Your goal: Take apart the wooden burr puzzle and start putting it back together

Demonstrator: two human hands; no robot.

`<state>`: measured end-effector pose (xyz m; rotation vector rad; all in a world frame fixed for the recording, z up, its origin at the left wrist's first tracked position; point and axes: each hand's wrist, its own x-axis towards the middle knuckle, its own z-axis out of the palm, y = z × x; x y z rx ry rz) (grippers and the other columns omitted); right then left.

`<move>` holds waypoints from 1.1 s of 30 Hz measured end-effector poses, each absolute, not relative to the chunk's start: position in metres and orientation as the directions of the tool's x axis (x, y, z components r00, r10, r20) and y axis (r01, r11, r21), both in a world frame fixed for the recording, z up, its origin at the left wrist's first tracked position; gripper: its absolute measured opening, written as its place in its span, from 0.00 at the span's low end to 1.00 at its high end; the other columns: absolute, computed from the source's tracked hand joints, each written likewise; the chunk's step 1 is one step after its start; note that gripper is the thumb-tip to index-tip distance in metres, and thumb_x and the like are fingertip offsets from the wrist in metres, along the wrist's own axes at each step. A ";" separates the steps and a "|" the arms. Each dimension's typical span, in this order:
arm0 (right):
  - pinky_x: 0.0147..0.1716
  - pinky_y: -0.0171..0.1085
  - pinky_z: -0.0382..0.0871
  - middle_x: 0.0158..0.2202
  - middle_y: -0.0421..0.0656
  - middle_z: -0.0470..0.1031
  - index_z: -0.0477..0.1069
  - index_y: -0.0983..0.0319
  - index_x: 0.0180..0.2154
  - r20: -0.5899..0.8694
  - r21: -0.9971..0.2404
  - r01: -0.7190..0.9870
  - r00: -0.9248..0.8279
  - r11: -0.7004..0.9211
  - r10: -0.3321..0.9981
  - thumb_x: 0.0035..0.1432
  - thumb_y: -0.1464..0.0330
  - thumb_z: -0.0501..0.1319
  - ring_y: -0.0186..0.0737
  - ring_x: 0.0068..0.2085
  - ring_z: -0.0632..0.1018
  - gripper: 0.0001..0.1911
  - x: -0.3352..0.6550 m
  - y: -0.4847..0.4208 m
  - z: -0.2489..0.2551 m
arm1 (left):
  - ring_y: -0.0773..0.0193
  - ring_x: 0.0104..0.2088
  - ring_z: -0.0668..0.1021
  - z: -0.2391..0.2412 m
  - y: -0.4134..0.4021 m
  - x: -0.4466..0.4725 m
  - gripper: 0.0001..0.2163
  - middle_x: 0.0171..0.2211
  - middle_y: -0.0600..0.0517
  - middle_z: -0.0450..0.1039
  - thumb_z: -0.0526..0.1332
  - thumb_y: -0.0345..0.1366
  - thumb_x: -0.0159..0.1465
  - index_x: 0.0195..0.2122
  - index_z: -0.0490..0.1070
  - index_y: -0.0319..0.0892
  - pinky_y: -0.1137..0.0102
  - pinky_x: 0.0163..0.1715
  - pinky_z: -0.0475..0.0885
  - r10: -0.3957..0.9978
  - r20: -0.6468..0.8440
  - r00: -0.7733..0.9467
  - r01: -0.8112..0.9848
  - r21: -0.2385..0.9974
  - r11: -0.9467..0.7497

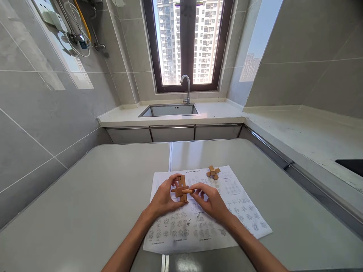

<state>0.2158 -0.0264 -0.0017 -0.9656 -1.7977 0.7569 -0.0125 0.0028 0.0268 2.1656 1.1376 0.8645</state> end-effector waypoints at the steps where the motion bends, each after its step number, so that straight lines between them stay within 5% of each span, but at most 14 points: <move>1: 0.37 0.42 0.73 0.46 0.46 0.79 0.74 0.55 0.51 0.436 -0.816 0.298 -0.246 0.496 0.866 0.67 0.64 0.62 0.45 0.38 0.78 0.11 0.214 -0.027 -0.002 | 0.56 0.45 0.78 0.026 0.003 -0.012 0.39 0.45 0.52 0.73 0.75 0.36 0.53 0.63 0.59 0.50 0.62 0.46 0.75 0.847 0.309 0.432 0.513 0.689 -0.512; 6: 0.53 0.50 0.73 0.63 0.52 0.67 0.55 0.54 0.66 0.354 -0.879 0.256 -0.218 0.403 0.909 0.58 0.61 0.71 0.53 0.58 0.74 0.40 0.206 -0.026 -0.012 | 0.53 0.46 0.79 0.018 0.005 -0.012 0.35 0.49 0.49 0.75 0.71 0.32 0.56 0.63 0.58 0.50 0.59 0.47 0.75 0.790 0.474 0.388 0.583 0.538 -0.609; 11: 0.61 0.57 0.66 0.66 0.54 0.64 0.44 0.51 0.70 0.281 -0.926 0.171 -0.284 0.337 0.917 0.54 0.61 0.74 0.55 0.64 0.71 0.53 0.201 -0.025 -0.019 | 0.53 0.45 0.78 0.011 0.003 -0.008 0.29 0.50 0.48 0.76 0.68 0.34 0.62 0.63 0.59 0.51 0.58 0.47 0.74 0.702 0.556 0.445 0.590 0.407 -0.697; 19: 0.60 0.55 0.68 0.58 0.50 0.73 0.49 0.52 0.66 0.317 -0.924 0.131 -0.263 0.359 0.911 0.55 0.69 0.71 0.51 0.56 0.77 0.45 0.198 -0.027 -0.013 | 0.51 0.45 0.78 0.010 0.004 -0.007 0.34 0.49 0.48 0.76 0.70 0.30 0.58 0.63 0.58 0.51 0.58 0.46 0.74 0.690 0.530 0.493 0.595 0.374 -0.712; 26: 0.58 0.55 0.71 0.59 0.51 0.72 0.55 0.56 0.65 0.280 -0.923 0.254 -0.074 0.289 0.957 0.56 0.63 0.69 0.53 0.54 0.77 0.40 0.210 -0.019 -0.014 | 0.53 0.43 0.77 0.013 0.016 -0.023 0.34 0.47 0.49 0.75 0.70 0.31 0.57 0.63 0.58 0.50 0.59 0.44 0.74 0.782 0.547 0.297 0.710 0.420 -0.564; 33: 0.62 0.55 0.67 0.60 0.52 0.69 0.66 0.56 0.64 0.371 -0.697 0.517 -0.333 0.497 0.867 0.53 0.67 0.70 0.58 0.61 0.70 0.38 0.206 -0.026 -0.014 | 0.55 0.43 0.78 0.013 0.017 -0.023 0.40 0.45 0.51 0.74 0.77 0.43 0.53 0.63 0.59 0.49 0.60 0.43 0.75 0.826 0.532 0.183 0.693 0.526 -0.492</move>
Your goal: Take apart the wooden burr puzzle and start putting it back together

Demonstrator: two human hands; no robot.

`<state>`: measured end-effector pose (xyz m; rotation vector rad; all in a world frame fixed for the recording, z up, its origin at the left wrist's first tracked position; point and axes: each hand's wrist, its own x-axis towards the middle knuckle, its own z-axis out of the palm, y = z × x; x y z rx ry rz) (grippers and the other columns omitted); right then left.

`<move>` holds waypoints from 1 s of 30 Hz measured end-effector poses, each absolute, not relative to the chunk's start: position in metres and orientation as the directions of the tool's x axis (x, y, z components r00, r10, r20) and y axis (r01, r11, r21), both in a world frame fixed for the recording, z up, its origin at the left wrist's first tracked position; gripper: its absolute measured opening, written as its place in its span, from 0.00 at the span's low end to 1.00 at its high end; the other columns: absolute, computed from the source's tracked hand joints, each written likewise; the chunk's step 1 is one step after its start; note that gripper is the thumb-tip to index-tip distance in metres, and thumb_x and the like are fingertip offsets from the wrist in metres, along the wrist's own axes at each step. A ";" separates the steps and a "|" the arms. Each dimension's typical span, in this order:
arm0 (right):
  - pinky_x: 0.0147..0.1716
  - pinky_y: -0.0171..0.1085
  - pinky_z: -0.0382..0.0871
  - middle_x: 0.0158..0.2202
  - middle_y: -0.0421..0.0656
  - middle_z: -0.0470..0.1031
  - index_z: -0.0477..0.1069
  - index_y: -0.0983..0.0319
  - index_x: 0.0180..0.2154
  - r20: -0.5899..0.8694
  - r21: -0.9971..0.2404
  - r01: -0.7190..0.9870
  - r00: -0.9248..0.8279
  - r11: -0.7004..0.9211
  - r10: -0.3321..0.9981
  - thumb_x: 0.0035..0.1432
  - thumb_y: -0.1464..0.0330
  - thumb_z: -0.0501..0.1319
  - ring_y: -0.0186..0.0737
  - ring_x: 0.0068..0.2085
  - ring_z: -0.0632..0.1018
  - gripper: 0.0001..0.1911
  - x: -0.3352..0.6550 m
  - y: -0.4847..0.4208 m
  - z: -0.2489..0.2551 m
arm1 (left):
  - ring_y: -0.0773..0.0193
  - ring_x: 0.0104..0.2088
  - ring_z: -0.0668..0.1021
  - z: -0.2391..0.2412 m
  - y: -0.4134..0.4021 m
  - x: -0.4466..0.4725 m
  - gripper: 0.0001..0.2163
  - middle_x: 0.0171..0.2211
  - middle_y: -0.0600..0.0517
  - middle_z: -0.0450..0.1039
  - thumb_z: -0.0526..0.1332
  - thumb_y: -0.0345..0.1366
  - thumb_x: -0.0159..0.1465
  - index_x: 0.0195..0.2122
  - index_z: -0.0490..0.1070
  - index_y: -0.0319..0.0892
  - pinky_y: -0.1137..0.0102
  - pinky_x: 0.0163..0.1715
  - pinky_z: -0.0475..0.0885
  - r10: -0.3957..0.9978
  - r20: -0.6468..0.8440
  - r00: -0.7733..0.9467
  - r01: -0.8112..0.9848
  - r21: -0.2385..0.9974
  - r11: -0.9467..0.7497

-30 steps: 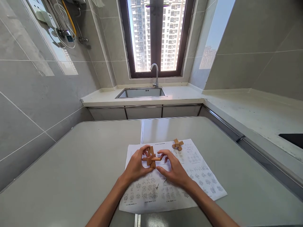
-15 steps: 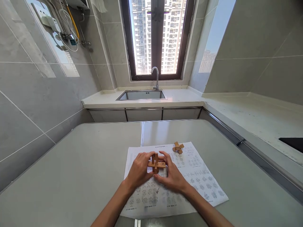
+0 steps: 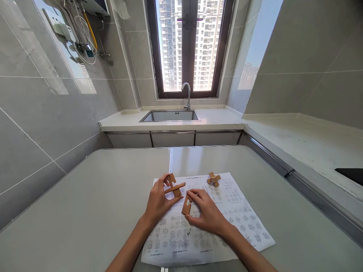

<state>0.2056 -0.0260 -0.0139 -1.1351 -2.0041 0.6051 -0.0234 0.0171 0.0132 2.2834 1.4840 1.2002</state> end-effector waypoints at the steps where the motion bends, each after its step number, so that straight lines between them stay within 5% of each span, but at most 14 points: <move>1: 0.61 0.55 0.68 0.59 0.52 0.70 0.67 0.56 0.63 0.382 -0.673 0.525 -0.356 0.521 0.853 0.52 0.67 0.70 0.58 0.61 0.70 0.37 0.205 -0.026 -0.015 | 0.55 0.43 0.78 0.013 0.017 -0.023 0.41 0.45 0.51 0.75 0.78 0.44 0.52 0.63 0.59 0.49 0.60 0.44 0.76 0.831 0.524 0.189 0.689 0.532 -0.492; 6: 0.62 0.56 0.67 0.62 0.51 0.69 0.66 0.54 0.65 0.395 -0.683 0.498 -0.363 0.534 0.844 0.55 0.63 0.72 0.59 0.63 0.69 0.37 0.206 -0.025 -0.017 | 0.54 0.44 0.78 0.012 0.013 -0.020 0.42 0.45 0.50 0.74 0.78 0.45 0.52 0.64 0.59 0.48 0.59 0.46 0.75 0.862 0.458 0.218 0.650 0.590 -0.478; 10: 0.62 0.52 0.67 0.64 0.49 0.69 0.62 0.53 0.66 0.416 -0.790 0.396 -0.215 0.468 0.884 0.66 0.62 0.64 0.52 0.63 0.71 0.29 0.207 -0.023 -0.013 | 0.54 0.45 0.77 0.017 0.009 -0.017 0.40 0.48 0.49 0.74 0.77 0.43 0.52 0.63 0.59 0.49 0.59 0.47 0.75 0.893 0.351 0.281 0.579 0.681 -0.449; 16: 0.43 0.42 0.73 0.45 0.45 0.81 0.75 0.57 0.47 0.450 -0.819 0.310 -0.176 0.483 0.876 0.71 0.64 0.58 0.45 0.42 0.79 0.09 0.209 -0.022 -0.007 | 0.53 0.49 0.76 0.023 0.004 -0.013 0.44 0.48 0.50 0.73 0.80 0.42 0.47 0.63 0.60 0.48 0.59 0.51 0.74 0.897 0.199 0.394 0.497 0.775 -0.391; 30: 0.42 0.39 0.72 0.39 0.45 0.81 0.76 0.58 0.44 0.429 -0.841 0.237 -0.254 0.486 0.867 0.72 0.64 0.57 0.45 0.41 0.80 0.10 0.206 -0.028 0.001 | 0.53 0.50 0.76 0.031 0.006 -0.015 0.39 0.53 0.46 0.74 0.74 0.44 0.56 0.65 0.58 0.47 0.59 0.52 0.72 0.877 0.233 0.421 0.440 0.792 -0.422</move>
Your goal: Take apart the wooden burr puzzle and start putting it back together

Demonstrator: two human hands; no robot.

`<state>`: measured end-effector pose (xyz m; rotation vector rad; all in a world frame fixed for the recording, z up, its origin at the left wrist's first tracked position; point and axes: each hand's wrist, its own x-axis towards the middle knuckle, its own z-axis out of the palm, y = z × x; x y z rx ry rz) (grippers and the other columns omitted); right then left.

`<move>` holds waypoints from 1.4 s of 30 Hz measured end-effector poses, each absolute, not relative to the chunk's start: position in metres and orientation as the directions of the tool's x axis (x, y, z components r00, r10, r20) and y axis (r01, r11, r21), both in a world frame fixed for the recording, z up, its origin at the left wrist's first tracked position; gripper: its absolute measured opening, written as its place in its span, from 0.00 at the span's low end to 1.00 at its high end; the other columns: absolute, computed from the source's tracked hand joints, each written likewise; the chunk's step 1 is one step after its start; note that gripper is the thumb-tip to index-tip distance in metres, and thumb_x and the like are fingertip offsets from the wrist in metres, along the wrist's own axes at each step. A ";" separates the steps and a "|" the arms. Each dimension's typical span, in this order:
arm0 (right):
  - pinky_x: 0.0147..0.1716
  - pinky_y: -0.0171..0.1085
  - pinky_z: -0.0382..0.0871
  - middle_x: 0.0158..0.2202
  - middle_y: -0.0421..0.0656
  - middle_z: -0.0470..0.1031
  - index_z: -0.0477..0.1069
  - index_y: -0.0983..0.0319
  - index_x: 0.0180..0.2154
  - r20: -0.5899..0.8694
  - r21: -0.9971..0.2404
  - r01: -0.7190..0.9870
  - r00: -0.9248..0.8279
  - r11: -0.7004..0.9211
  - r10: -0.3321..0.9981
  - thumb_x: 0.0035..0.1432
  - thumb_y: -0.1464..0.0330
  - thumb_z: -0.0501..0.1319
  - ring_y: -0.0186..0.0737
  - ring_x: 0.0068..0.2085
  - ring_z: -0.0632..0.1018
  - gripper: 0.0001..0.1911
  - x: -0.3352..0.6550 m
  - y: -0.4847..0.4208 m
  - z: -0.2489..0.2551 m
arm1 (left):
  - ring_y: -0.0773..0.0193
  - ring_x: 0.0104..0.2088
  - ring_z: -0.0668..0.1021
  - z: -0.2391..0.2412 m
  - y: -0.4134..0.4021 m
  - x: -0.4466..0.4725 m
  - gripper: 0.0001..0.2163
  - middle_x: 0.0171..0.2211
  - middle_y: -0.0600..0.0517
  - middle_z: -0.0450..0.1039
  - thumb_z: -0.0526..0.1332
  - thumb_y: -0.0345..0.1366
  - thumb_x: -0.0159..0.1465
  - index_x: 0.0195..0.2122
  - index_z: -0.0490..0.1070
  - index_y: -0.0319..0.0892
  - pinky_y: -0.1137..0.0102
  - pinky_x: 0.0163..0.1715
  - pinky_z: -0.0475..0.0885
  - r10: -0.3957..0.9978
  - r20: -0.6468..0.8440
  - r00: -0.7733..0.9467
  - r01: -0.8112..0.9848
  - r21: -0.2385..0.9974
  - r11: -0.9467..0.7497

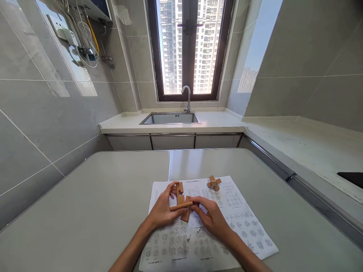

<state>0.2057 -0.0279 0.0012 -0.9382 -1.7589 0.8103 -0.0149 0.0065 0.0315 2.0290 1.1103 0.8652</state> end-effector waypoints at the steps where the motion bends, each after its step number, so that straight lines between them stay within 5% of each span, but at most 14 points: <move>1: 0.42 0.39 0.72 0.39 0.45 0.81 0.76 0.58 0.44 0.430 -0.841 0.236 -0.255 0.487 0.866 0.72 0.63 0.57 0.45 0.40 0.80 0.10 0.205 -0.028 0.001 | 0.53 0.50 0.76 0.032 0.007 -0.015 0.38 0.53 0.46 0.74 0.74 0.45 0.57 0.65 0.58 0.47 0.59 0.52 0.72 0.879 0.233 0.415 0.449 0.788 -0.421; 12: 0.42 0.39 0.73 0.35 0.43 0.79 0.75 0.59 0.44 0.323 -0.944 0.012 -0.174 0.330 0.930 0.71 0.56 0.59 0.44 0.38 0.79 0.14 0.202 -0.024 0.001 | 0.54 0.53 0.76 0.024 0.005 -0.016 0.39 0.56 0.48 0.71 0.72 0.38 0.59 0.70 0.58 0.55 0.61 0.54 0.72 0.824 0.235 0.515 0.473 0.724 -0.502; 16: 0.38 0.40 0.73 0.34 0.43 0.78 0.74 0.59 0.43 0.252 -0.966 -0.116 -0.194 0.233 0.948 0.69 0.52 0.61 0.44 0.36 0.79 0.17 0.202 -0.020 0.001 | 0.57 0.41 0.79 0.011 0.011 -0.020 0.22 0.43 0.49 0.78 0.57 0.34 0.72 0.67 0.66 0.56 0.64 0.42 0.73 0.761 0.374 0.530 0.628 0.431 -0.648; 19: 0.37 0.41 0.72 0.32 0.43 0.78 0.74 0.60 0.42 0.225 -0.968 -0.160 -0.216 0.192 0.950 0.67 0.50 0.61 0.45 0.35 0.78 0.19 0.201 -0.020 0.001 | 0.58 0.35 0.79 0.006 0.015 -0.025 0.20 0.37 0.50 0.79 0.55 0.35 0.74 0.66 0.67 0.51 0.65 0.36 0.70 0.659 0.488 0.572 0.666 0.191 -0.721; 23: 0.37 0.41 0.72 0.32 0.43 0.79 0.74 0.59 0.41 0.222 -0.960 -0.224 -0.238 0.169 0.946 0.66 0.51 0.63 0.44 0.35 0.78 0.18 0.201 -0.022 0.004 | 0.60 0.32 0.79 0.008 0.014 -0.026 0.18 0.35 0.50 0.79 0.54 0.36 0.75 0.65 0.66 0.46 0.67 0.32 0.68 0.568 0.573 0.591 0.664 0.055 -0.746; 42: 0.42 0.46 0.76 0.32 0.46 0.84 0.74 0.60 0.39 0.158 -0.940 -0.338 -0.308 0.048 0.938 0.62 0.51 0.68 0.49 0.35 0.84 0.18 0.205 -0.021 -0.003 | 0.59 0.31 0.78 0.012 0.015 -0.028 0.16 0.33 0.50 0.79 0.55 0.36 0.76 0.63 0.66 0.46 0.66 0.31 0.70 0.501 0.596 0.628 0.613 0.019 -0.790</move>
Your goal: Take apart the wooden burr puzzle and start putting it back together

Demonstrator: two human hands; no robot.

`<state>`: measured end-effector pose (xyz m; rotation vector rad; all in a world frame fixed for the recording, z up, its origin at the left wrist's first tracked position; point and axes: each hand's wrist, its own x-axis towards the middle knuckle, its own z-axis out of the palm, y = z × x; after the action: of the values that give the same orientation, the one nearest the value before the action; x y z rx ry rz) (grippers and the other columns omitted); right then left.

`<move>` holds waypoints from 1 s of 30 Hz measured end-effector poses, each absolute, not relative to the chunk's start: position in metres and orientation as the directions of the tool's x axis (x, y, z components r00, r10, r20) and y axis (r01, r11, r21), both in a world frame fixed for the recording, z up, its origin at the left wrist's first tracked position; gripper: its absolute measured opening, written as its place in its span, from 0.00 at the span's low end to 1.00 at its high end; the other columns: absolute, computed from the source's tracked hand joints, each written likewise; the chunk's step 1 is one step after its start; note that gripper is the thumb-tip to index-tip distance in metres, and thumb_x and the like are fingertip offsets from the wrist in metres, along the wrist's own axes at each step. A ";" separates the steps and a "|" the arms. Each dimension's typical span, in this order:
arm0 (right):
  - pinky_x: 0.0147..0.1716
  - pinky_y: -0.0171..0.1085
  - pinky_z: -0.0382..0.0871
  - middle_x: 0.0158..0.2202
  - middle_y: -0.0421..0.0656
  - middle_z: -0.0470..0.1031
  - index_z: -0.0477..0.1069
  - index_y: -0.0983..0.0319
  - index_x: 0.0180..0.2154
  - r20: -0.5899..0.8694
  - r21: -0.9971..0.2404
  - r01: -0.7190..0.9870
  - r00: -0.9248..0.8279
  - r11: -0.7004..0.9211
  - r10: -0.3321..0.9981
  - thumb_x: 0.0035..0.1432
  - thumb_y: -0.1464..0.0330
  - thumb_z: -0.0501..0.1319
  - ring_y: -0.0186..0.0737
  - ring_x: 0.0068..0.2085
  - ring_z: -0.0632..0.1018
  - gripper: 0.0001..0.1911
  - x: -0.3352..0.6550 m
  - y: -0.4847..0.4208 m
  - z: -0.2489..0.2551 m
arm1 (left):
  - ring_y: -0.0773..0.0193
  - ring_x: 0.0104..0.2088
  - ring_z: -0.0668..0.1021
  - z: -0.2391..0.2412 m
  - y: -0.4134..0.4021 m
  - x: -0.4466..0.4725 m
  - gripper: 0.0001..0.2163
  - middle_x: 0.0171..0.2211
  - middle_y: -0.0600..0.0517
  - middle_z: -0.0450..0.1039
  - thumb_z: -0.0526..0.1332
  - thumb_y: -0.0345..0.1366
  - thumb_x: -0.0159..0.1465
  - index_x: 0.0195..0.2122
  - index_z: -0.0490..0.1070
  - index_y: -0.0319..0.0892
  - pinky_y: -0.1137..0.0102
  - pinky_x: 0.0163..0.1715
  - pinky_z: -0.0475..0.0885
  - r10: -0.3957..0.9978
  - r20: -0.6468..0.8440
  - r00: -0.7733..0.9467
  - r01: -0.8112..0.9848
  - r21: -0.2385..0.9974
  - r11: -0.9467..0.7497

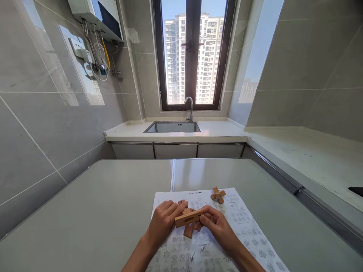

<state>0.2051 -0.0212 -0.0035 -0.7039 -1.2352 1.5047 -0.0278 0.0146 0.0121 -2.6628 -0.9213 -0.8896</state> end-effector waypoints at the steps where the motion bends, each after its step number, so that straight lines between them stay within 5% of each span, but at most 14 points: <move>1: 0.42 0.47 0.76 0.32 0.46 0.84 0.74 0.60 0.40 0.156 -0.939 -0.340 -0.315 0.042 0.936 0.62 0.51 0.68 0.49 0.35 0.84 0.19 0.205 -0.021 -0.004 | 0.59 0.31 0.78 0.013 0.014 -0.028 0.16 0.33 0.51 0.79 0.55 0.35 0.76 0.63 0.66 0.46 0.65 0.31 0.70 0.497 0.598 0.629 0.607 0.021 -0.794; 14: 0.45 0.49 0.77 0.32 0.45 0.83 0.74 0.59 0.37 0.142 -0.953 -0.299 -0.304 0.047 0.942 0.62 0.54 0.69 0.50 0.37 0.84 0.15 0.206 -0.026 0.006 | 0.58 0.31 0.77 0.007 0.016 -0.028 0.16 0.32 0.51 0.79 0.54 0.35 0.76 0.63 0.67 0.45 0.64 0.31 0.68 0.540 0.596 0.594 0.657 0.028 -0.753; 21: 0.37 0.45 0.76 0.30 0.45 0.81 0.75 0.60 0.39 0.116 -0.933 -0.361 -0.306 -0.003 0.945 0.59 0.47 0.69 0.45 0.31 0.81 0.23 0.209 -0.023 0.006 | 0.59 0.32 0.78 0.011 0.018 -0.027 0.15 0.33 0.50 0.79 0.51 0.34 0.77 0.61 0.69 0.45 0.65 0.33 0.69 0.582 0.573 0.577 0.671 0.072 -0.738; 26: 0.35 0.39 0.72 0.28 0.39 0.76 0.77 0.60 0.46 0.103 -0.953 -0.299 -0.163 0.051 0.981 0.63 0.51 0.66 0.39 0.29 0.75 0.21 0.213 -0.017 -0.003 | 0.61 0.31 0.75 0.018 0.014 -0.024 0.12 0.32 0.50 0.75 0.51 0.37 0.76 0.42 0.74 0.45 0.67 0.32 0.67 0.689 0.586 0.426 0.722 0.239 -0.650; 30: 0.31 0.37 0.70 0.31 0.41 0.78 0.78 0.60 0.46 0.072 -0.989 -0.127 -0.016 0.069 0.997 0.63 0.49 0.64 0.42 0.31 0.76 0.22 0.214 -0.011 -0.013 | 0.64 0.25 0.69 0.018 0.011 -0.018 0.18 0.25 0.54 0.67 0.50 0.42 0.76 0.28 0.64 0.44 0.69 0.27 0.62 0.847 0.422 0.324 0.717 0.474 -0.511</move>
<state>0.2141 -0.0112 -0.0133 -1.0544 -1.1633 1.2295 -0.0178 0.0108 0.0179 -2.7126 -1.6275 -1.0807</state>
